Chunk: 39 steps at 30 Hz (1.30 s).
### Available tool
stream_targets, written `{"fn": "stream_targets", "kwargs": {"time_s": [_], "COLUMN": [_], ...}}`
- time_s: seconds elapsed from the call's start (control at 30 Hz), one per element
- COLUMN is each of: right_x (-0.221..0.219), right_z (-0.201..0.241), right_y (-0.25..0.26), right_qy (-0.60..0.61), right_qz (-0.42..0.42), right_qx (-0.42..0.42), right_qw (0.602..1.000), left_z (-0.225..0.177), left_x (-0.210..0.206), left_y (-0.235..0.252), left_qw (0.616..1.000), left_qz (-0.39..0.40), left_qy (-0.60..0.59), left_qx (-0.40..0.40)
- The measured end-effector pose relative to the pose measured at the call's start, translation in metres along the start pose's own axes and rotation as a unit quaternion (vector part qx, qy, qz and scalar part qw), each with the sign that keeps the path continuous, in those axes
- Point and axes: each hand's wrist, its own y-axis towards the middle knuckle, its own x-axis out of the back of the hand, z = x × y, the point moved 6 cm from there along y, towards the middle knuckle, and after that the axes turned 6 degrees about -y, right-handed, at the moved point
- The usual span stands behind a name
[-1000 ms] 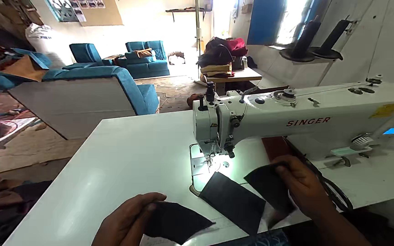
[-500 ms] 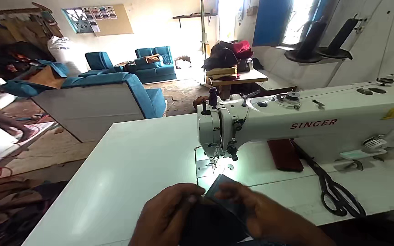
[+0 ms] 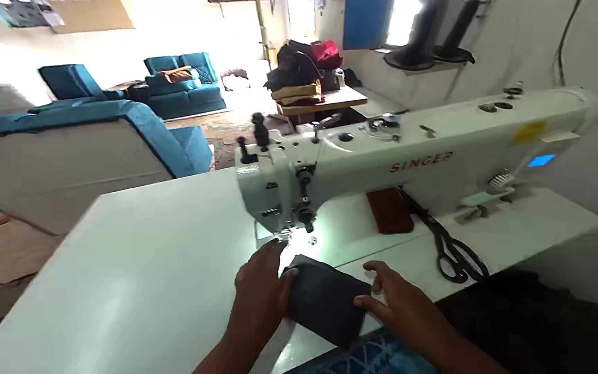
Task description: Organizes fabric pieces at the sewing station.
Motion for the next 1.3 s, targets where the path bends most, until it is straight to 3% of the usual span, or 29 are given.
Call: {"fn": "stream_targets", "kwargs": {"time_s": [0.13, 0.23, 0.43, 0.6, 0.7, 0.8, 0.9, 1.0, 1.1, 1.3], "right_x": [0.049, 0.09, 0.119, 0.085, 0.051, 0.019, -0.011, -0.02, 0.003, 0.098], "right_z": [-0.046, -0.102, -0.221, -0.3, -0.308, -0.318, -0.332, -0.331, -0.309, -0.259], "right_y": [-0.029, -0.06, -0.149, -0.213, -0.227, -0.236, -0.242, -0.244, -0.242, -0.253], "right_qy": [-0.062, -0.138, -0.222, -0.186, -0.151, -0.076, 0.055, 0.174, 0.268, 0.345], "right_qz": [-0.06, -0.088, -0.027, 0.076, 0.138, 0.108, -0.017, -0.15, -0.176, -0.249], "right_qx": [-0.067, -0.174, -0.391, -0.477, -0.499, -0.526, -0.559, -0.539, -0.478, -0.319], "right_qw": [0.994, 0.971, 0.893, 0.856, 0.842, 0.84, 0.827, 0.81, 0.818, 0.847], "left_z": [-0.009, -0.006, -0.006, -0.007, -0.011, -0.013, -0.012, -0.009, -0.007, -0.011], "left_x": [-0.032, -0.055, -0.064, -0.072, -0.074, -0.075, -0.073, -0.073, -0.076, -0.073], "left_y": [-0.023, -0.03, -0.011, 0.003, 0.007, 0.005, 0.001, -0.002, -0.003, -0.001], "left_qw": [0.984, 0.967, 0.939, 0.947, 0.958, 0.966, 0.973, 0.975, 0.978, 0.976], "left_qz": [0.085, 0.161, 0.318, 0.309, 0.282, 0.255, 0.222, 0.211, 0.197, 0.211], "left_qy": [-0.026, -0.024, 0.005, 0.0, 0.0, 0.001, -0.009, -0.001, 0.008, -0.004], "left_qx": [-0.157, -0.196, -0.133, -0.084, -0.058, -0.048, -0.061, -0.068, -0.076, -0.061]}}
